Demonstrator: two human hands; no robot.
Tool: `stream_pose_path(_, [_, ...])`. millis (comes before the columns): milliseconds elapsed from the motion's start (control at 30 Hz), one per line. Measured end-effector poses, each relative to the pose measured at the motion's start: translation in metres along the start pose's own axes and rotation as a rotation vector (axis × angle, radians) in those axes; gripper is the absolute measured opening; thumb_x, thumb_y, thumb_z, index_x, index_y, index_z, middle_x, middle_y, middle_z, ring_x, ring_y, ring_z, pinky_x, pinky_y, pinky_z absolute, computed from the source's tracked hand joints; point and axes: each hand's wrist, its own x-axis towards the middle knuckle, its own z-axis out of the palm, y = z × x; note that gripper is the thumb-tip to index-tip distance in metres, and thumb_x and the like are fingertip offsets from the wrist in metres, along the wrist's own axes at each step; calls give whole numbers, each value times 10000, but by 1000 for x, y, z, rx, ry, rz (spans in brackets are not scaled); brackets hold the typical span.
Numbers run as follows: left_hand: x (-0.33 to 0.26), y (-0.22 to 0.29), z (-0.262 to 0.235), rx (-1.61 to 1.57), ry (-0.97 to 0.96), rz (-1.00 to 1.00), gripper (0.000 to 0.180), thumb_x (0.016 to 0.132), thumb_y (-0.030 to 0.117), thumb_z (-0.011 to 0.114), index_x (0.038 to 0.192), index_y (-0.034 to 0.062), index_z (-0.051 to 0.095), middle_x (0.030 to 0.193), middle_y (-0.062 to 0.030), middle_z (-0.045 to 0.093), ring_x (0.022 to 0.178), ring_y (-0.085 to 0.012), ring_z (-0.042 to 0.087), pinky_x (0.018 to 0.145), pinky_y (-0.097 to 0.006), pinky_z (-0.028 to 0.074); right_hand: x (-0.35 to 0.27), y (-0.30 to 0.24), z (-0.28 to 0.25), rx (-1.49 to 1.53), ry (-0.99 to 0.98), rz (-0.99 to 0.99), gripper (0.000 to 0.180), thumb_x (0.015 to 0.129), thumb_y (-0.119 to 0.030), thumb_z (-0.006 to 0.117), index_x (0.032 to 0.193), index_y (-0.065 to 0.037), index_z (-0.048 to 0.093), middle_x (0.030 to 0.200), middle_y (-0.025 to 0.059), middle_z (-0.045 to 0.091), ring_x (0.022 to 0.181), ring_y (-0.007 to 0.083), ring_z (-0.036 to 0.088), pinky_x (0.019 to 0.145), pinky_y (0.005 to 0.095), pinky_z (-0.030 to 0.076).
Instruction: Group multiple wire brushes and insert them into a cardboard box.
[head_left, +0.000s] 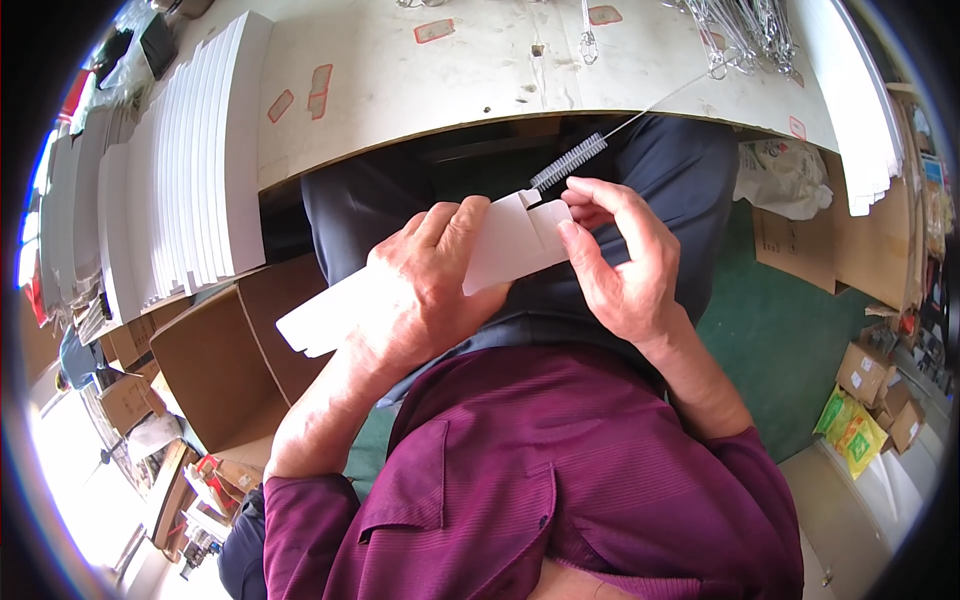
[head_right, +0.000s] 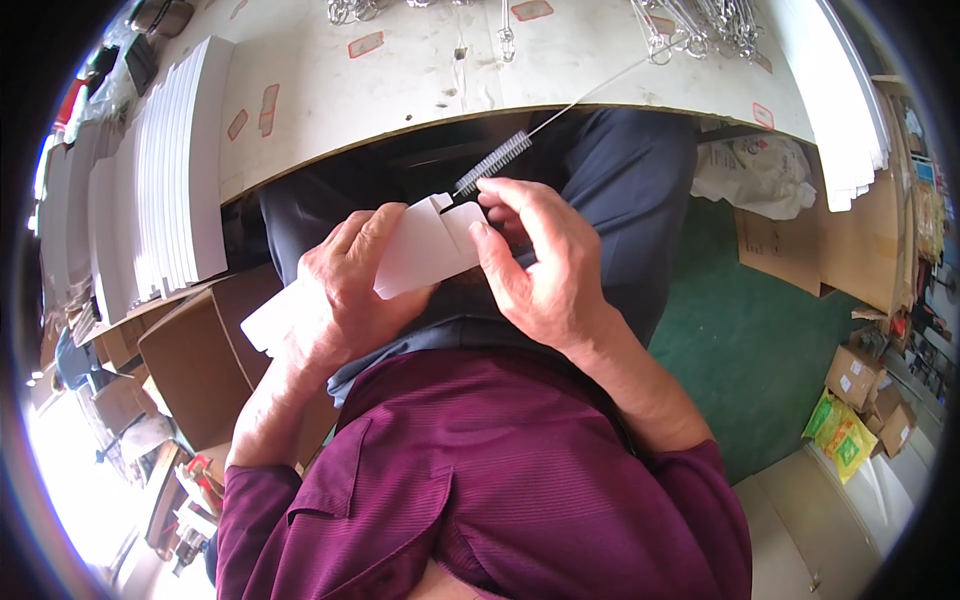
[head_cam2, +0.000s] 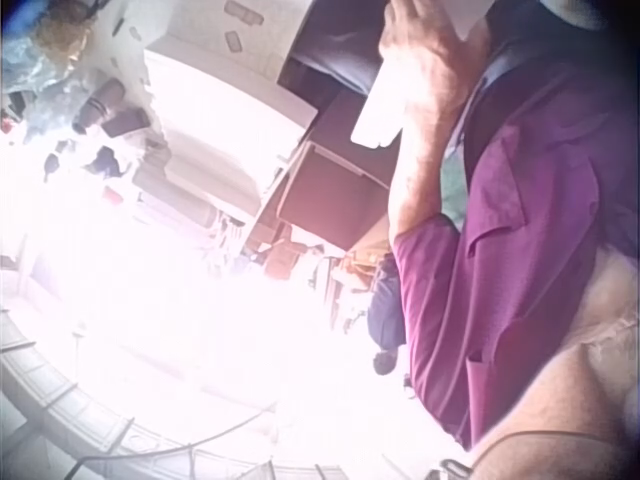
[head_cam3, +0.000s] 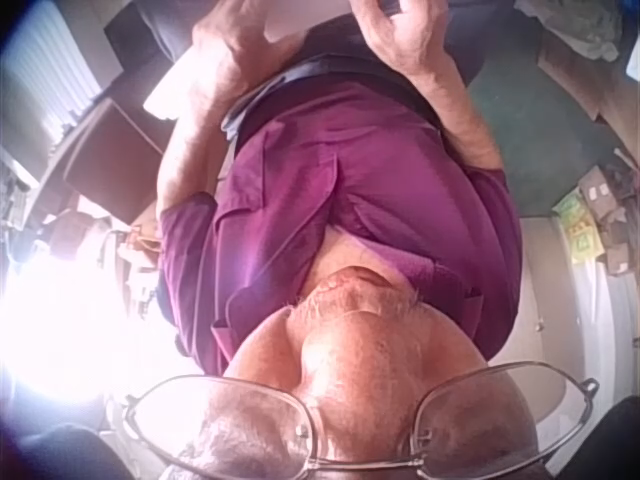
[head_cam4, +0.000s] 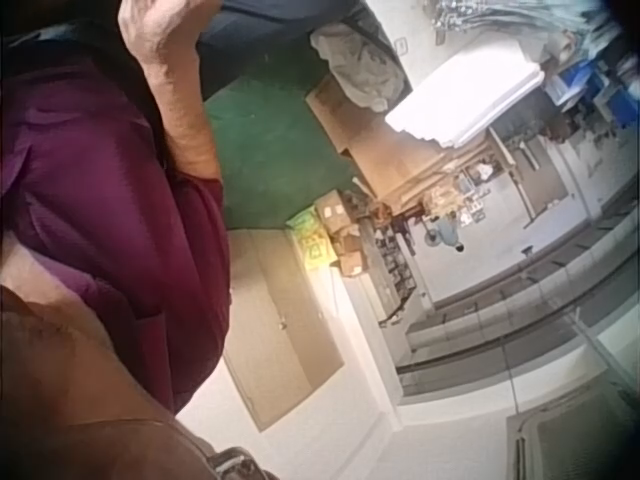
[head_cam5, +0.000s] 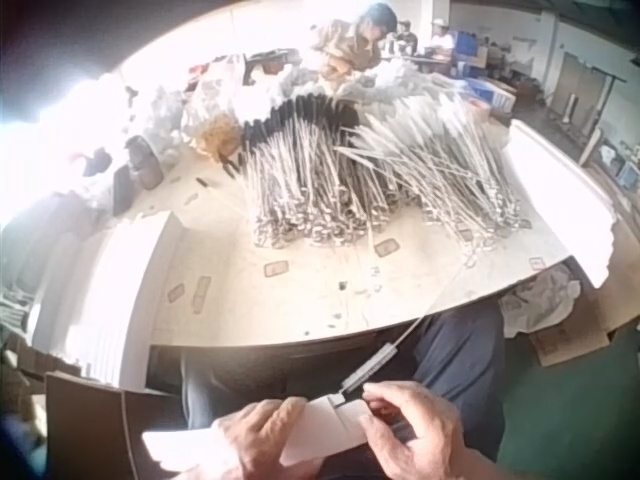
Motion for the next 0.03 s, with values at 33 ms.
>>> stream_pose_path(33, [0,-1,0,16,12,5,633,706,116,840,1261,-20,569,1028,-174,682,894,-328,713,757,-417,608,2,-1,-2,-231,38,-197,305,954,-85,719,1240,-5,648,1065,115,738,940,284,743,820,359,614])
